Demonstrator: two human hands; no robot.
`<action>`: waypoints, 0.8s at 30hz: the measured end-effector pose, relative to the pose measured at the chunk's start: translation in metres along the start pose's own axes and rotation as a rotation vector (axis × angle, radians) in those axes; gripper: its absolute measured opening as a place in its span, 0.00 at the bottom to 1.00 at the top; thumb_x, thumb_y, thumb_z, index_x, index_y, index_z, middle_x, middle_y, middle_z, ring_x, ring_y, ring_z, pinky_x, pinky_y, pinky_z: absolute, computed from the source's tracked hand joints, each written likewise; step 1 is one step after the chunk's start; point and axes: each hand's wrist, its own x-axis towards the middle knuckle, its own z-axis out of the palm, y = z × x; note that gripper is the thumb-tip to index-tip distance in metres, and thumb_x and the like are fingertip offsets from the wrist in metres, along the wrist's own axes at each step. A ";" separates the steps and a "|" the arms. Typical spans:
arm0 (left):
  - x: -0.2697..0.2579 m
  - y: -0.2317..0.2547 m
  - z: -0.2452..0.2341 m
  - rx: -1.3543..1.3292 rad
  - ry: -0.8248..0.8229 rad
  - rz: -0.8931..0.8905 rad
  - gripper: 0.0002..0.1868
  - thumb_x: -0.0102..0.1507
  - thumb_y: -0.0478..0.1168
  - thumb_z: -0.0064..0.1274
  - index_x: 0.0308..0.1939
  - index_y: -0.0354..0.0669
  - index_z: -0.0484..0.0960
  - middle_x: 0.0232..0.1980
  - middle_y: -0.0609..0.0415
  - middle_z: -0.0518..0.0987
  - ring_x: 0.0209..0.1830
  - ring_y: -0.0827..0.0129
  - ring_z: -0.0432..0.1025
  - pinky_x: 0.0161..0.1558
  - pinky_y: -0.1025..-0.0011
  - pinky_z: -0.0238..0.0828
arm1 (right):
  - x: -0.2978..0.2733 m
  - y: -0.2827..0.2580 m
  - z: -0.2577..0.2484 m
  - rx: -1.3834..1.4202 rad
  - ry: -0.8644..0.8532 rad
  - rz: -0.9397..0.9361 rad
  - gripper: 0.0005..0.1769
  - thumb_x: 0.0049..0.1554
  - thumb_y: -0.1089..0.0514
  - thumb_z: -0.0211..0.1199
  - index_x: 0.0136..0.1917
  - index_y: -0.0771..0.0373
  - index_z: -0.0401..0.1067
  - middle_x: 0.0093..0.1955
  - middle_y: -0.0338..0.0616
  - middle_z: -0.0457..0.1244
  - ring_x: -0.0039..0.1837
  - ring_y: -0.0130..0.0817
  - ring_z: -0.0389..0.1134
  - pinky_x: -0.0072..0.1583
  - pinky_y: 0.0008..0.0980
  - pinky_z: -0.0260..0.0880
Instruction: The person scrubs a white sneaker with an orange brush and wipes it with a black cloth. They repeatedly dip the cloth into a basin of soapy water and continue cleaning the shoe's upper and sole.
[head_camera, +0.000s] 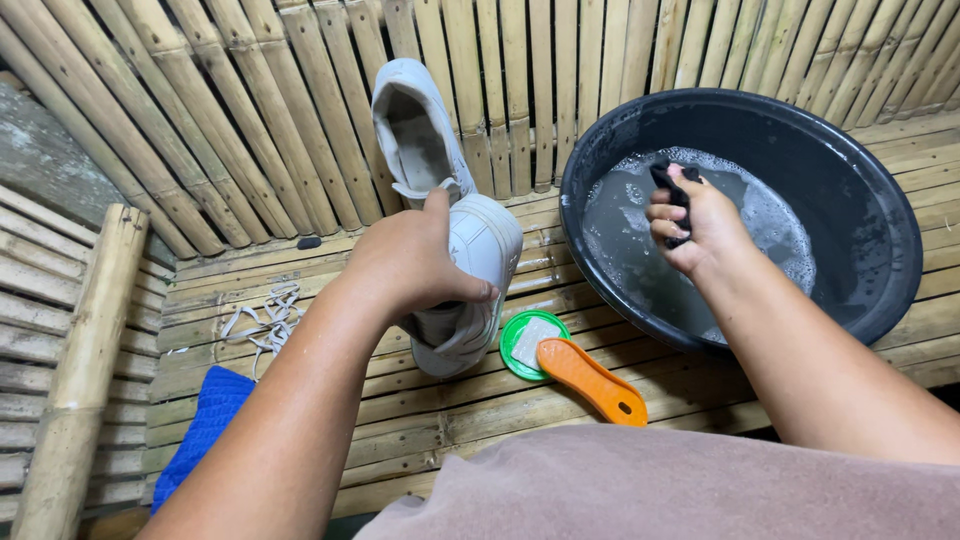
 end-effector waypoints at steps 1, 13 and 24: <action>-0.002 -0.002 0.000 -0.002 0.002 0.005 0.63 0.41 0.60 0.72 0.71 0.32 0.59 0.50 0.34 0.81 0.50 0.44 0.78 0.52 0.56 0.75 | -0.004 0.001 0.005 -0.020 -0.039 -0.006 0.11 0.68 0.50 0.59 0.44 0.50 0.62 0.33 0.33 0.53 0.29 0.20 0.51 0.27 0.19 0.44; -0.025 -0.014 0.001 -0.016 0.017 0.109 0.78 0.39 0.62 0.73 0.77 0.29 0.41 0.46 0.32 0.82 0.45 0.44 0.79 0.48 0.58 0.76 | -0.082 0.035 0.171 -0.791 -0.244 -0.247 0.16 0.58 0.51 0.58 0.60 0.52 0.69 0.44 0.36 0.69 0.44 0.30 0.71 0.39 0.32 0.69; -0.039 -0.027 0.008 -0.024 0.015 0.238 0.82 0.38 0.61 0.74 0.78 0.30 0.31 0.48 0.32 0.81 0.45 0.45 0.79 0.47 0.60 0.77 | -0.059 0.081 0.234 -1.612 -0.450 0.006 0.19 0.55 0.50 0.65 0.54 0.64 0.80 0.48 0.42 0.73 0.47 0.25 0.71 0.51 0.28 0.70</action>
